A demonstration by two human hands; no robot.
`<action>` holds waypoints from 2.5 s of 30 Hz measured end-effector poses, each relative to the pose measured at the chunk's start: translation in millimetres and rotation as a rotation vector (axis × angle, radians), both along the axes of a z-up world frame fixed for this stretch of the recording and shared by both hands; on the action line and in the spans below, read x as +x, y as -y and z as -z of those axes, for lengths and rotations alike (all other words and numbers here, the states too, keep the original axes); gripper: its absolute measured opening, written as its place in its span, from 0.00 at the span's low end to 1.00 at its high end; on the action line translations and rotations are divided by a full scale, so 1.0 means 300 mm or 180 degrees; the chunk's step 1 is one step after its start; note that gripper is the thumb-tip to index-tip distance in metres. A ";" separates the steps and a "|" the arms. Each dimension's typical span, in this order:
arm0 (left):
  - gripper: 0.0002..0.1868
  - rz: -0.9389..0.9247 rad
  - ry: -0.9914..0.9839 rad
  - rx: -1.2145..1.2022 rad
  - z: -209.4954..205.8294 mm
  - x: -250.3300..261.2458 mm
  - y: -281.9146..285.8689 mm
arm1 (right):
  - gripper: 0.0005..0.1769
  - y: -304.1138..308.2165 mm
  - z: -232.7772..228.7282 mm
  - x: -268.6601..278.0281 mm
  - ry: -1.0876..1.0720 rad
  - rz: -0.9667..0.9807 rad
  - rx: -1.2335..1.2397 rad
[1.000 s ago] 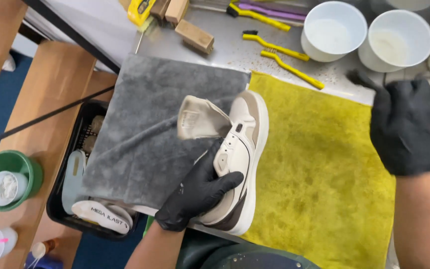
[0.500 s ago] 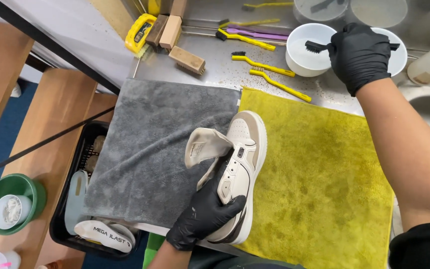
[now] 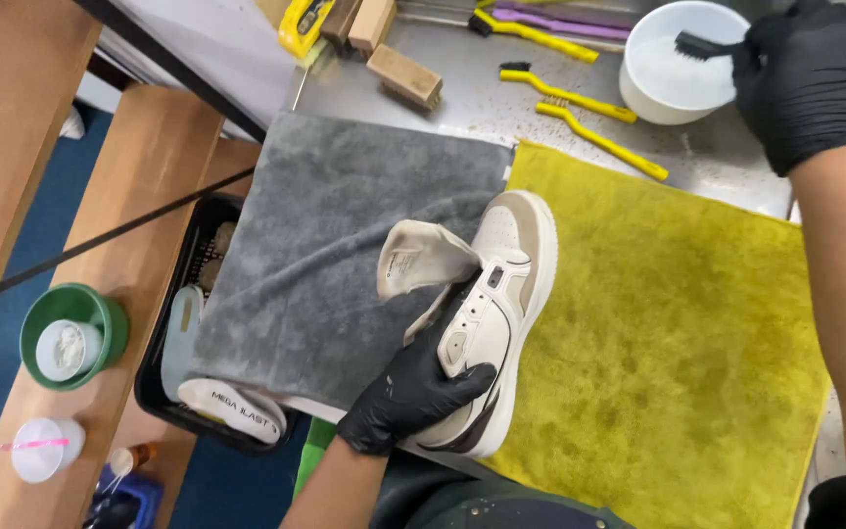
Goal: The person scrubs a white sneaker with a small brush, repeatedly dipping the brush into a bowl of water. They clean the upper, sides, and interior of the shoe while holding it over a yellow towel on a countertop.
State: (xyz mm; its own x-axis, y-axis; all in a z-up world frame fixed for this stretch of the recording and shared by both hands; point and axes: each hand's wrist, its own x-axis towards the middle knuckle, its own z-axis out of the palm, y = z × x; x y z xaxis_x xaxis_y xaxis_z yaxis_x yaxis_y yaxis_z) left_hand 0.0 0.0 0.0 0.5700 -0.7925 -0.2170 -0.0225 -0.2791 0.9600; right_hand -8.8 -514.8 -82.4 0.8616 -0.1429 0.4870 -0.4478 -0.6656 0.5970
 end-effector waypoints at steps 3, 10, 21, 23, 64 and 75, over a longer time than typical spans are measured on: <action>0.46 0.0074 0.0111 -0.0053 0.013 0.004 -0.013 | 0.02 -0.180 -0.052 -0.076 0.1111 -0.1958 0.2953; 0.42 0.0306 0.0353 0.0118 0.039 -0.023 0.021 | 0.12 -0.839 -0.289 -0.262 0.0031 -0.1982 0.3108; 0.34 0.0544 0.0201 -0.0140 0.041 -0.053 0.041 | 0.17 -0.988 -0.277 -0.285 -0.0063 -0.2921 0.3307; 0.32 0.0448 0.0044 0.0194 0.024 -0.034 0.063 | 0.17 -0.871 -0.198 -0.235 0.0109 -0.2542 0.3219; 0.38 0.0404 0.0330 -0.0111 0.024 -0.051 0.053 | 0.16 -0.966 -0.233 -0.241 -0.0325 -0.2825 0.3643; 0.40 0.0511 0.0970 -0.0447 0.038 -0.036 0.040 | 0.20 -1.039 -0.285 -0.260 -0.0204 -0.3054 0.3300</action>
State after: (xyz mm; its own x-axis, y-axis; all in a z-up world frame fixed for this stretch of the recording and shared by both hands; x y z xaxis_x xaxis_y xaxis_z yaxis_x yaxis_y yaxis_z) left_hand -10.7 -11.9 -11.4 0.4577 -0.8871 0.0606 -0.3459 -0.1148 0.9312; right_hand -86.9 -203.2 3.1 0.8434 0.2391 0.4811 0.4318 -0.8346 -0.3421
